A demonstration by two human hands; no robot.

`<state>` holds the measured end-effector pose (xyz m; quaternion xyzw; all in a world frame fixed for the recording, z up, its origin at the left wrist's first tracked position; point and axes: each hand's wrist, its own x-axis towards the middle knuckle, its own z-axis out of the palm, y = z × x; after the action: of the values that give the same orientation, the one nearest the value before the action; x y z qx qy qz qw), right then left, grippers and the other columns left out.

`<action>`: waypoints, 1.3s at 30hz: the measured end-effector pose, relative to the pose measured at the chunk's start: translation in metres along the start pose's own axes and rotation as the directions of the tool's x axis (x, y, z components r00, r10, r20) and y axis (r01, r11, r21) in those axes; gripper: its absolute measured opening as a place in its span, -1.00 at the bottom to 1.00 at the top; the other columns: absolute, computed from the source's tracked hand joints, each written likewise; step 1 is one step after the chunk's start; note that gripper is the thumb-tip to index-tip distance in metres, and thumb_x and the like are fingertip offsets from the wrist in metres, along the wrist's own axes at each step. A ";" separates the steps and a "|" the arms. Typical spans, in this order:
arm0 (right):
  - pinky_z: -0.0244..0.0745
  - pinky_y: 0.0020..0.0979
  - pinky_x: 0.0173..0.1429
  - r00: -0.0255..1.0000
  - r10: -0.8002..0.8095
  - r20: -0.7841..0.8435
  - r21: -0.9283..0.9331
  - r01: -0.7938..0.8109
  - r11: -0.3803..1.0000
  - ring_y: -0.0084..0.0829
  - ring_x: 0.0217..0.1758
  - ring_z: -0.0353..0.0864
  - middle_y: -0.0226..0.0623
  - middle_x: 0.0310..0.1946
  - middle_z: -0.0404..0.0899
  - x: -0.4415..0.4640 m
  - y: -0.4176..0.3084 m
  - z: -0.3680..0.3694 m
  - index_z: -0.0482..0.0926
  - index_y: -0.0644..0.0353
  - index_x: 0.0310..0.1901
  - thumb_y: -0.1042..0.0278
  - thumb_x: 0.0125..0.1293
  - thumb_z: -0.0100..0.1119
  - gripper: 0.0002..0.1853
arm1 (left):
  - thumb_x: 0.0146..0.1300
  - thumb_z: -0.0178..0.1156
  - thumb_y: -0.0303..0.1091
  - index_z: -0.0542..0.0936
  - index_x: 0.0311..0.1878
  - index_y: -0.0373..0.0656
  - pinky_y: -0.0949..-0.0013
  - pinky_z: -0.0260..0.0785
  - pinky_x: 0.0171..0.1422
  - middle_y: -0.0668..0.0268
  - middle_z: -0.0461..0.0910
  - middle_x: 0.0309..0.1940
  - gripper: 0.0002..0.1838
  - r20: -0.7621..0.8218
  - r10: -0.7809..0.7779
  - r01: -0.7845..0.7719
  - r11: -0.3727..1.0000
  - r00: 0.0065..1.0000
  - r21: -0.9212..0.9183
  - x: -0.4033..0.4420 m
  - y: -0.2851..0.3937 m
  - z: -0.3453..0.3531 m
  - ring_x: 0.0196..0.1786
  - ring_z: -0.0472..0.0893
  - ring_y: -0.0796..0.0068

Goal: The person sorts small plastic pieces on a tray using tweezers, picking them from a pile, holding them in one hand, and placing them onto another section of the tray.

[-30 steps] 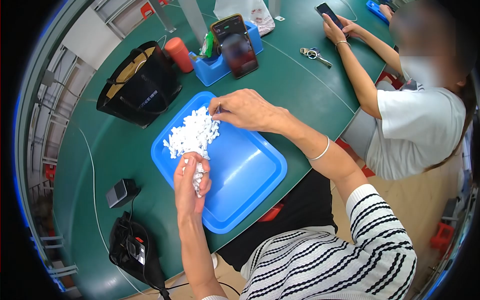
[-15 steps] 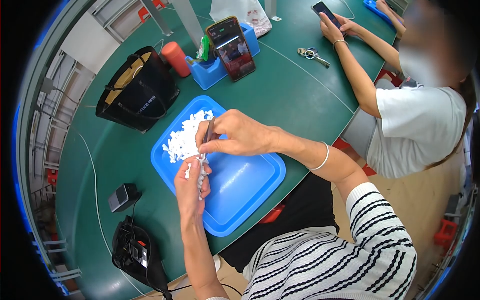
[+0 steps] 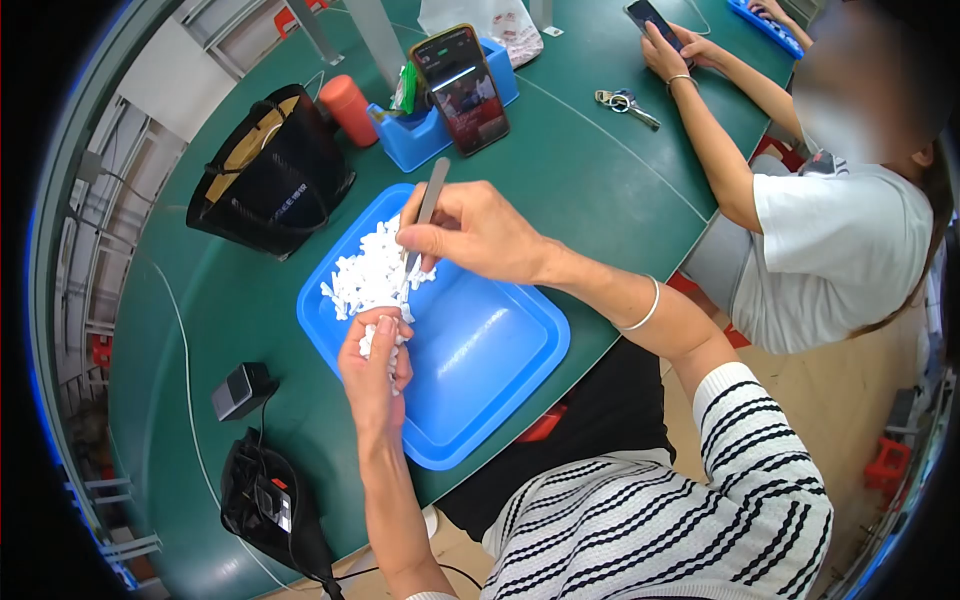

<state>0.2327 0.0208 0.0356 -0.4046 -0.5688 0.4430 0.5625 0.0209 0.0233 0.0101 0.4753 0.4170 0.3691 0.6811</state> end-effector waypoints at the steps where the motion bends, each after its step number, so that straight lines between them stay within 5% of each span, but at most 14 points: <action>1: 0.56 -0.52 -0.29 1.000 -0.013 -0.003 0.042 0.013 0.999 -0.55 -0.37 0.60 -0.27 -0.38 0.58 0.000 0.000 -0.001 0.53 0.37 -0.25 0.44 0.30 0.17 -0.85 | 0.36 0.12 -0.30 0.53 -0.08 -0.26 0.67 0.01 -0.70 0.31 0.53 -0.41 -0.78 0.001 -0.018 0.018 0.999 1.000 -0.027 0.000 0.001 -0.001 -0.67 0.29 0.77; 7: 0.64 -0.45 -0.16 0.996 -0.047 0.075 0.030 0.045 0.999 -0.47 -0.24 0.61 -0.26 -0.27 0.56 -0.003 -0.002 0.008 0.55 0.39 -0.24 0.44 0.30 0.18 -0.84 | 0.42 0.03 -0.29 0.47 0.08 -0.33 0.69 0.02 -0.69 0.27 0.53 -0.38 -0.68 0.111 -0.088 0.107 0.976 0.990 -0.187 0.001 0.005 -0.003 -0.65 0.29 0.75; 14: 0.63 -0.45 -0.17 0.983 -0.104 0.148 0.015 0.103 0.995 -0.46 -0.24 0.62 -0.25 -0.26 0.57 -0.005 0.006 0.012 0.56 0.41 -0.23 0.46 0.29 0.17 -0.85 | 0.42 0.03 -0.27 0.49 0.02 -0.32 0.69 0.01 -0.69 0.27 0.53 -0.38 -0.70 0.121 -0.075 0.094 0.983 0.990 -0.157 -0.001 0.003 -0.001 -0.65 0.28 0.76; 19: 0.58 -0.52 -0.19 0.993 -0.083 -0.083 -0.035 0.081 0.996 -0.52 -0.32 0.63 -0.27 -0.33 0.58 0.003 -0.002 -0.005 0.54 0.38 -0.29 0.44 0.31 0.17 -0.85 | 0.41 0.04 -0.26 0.50 -0.02 -0.30 0.69 0.00 -0.69 0.28 0.52 -0.38 -0.72 0.070 -0.066 0.075 0.988 0.995 -0.132 0.000 0.004 -0.004 -0.66 0.27 0.77; 21: 0.54 -0.52 -0.23 0.990 -0.101 -0.095 -0.116 0.090 0.989 -0.53 -0.36 0.61 -0.30 -0.34 0.59 0.007 0.003 -0.013 0.54 0.39 -0.30 0.42 0.30 0.18 -0.83 | 0.41 0.03 -0.26 0.49 -0.03 -0.29 0.69 -0.01 -0.69 0.28 0.51 -0.38 -0.73 0.097 -0.073 0.090 0.977 0.993 -0.193 0.000 0.007 -0.005 -0.66 0.27 0.77; 23: 0.50 -0.49 -0.29 0.994 -0.105 -0.036 -0.466 0.076 0.881 -0.55 -0.40 0.58 -0.33 -0.35 0.60 0.010 0.008 -0.019 0.55 0.41 -0.31 0.40 0.29 0.20 -0.81 | 0.41 0.03 -0.25 0.48 -0.05 -0.28 0.69 -0.01 -0.69 0.29 0.50 -0.38 -0.74 0.129 -0.081 0.111 0.962 0.988 -0.251 0.000 0.008 -0.006 -0.66 0.26 0.77; 26: 0.47 -0.47 -0.32 0.996 -0.094 -0.003 -0.493 0.080 0.866 -0.53 -0.46 0.55 -0.33 -0.38 0.61 0.010 0.011 -0.017 0.56 0.41 -0.31 0.38 0.26 0.21 -0.80 | 0.43 -0.01 -0.23 0.42 -0.15 -0.21 0.70 -0.03 -0.70 0.28 0.45 -0.38 -0.79 0.214 -0.074 0.165 0.879 0.974 -0.448 0.000 0.008 -0.009 -0.64 0.24 0.75; 36: 0.50 -0.42 -0.29 0.982 -0.175 0.066 -0.601 0.179 0.779 -0.36 -0.43 0.63 -0.14 -0.43 0.61 0.011 0.021 -0.014 0.58 0.35 -0.30 0.40 0.23 0.22 -0.84 | 0.41 0.03 -0.28 0.42 -0.22 -0.18 0.69 -0.03 -0.71 0.27 0.47 -0.39 -0.84 0.189 -0.086 0.151 0.920 0.978 -0.362 0.001 0.005 -0.007 -0.66 0.24 0.75; 39: 0.52 -0.46 -0.26 0.994 -0.102 0.029 -0.577 0.100 0.810 -0.42 -0.41 0.64 -0.16 -0.43 0.62 0.008 0.005 -0.014 0.57 0.36 -0.28 0.41 0.26 0.20 -0.85 | 0.39 0.05 -0.30 0.47 -0.14 -0.21 0.68 -0.03 -0.71 0.29 0.49 -0.41 -0.83 0.126 -0.095 0.126 0.955 0.988 -0.268 0.001 0.006 -0.004 -0.68 0.24 0.75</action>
<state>0.2464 0.0306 0.0322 -0.5261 -0.6961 0.2186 0.4369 0.0172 0.0272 0.0151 0.3719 0.3489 0.3577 0.7823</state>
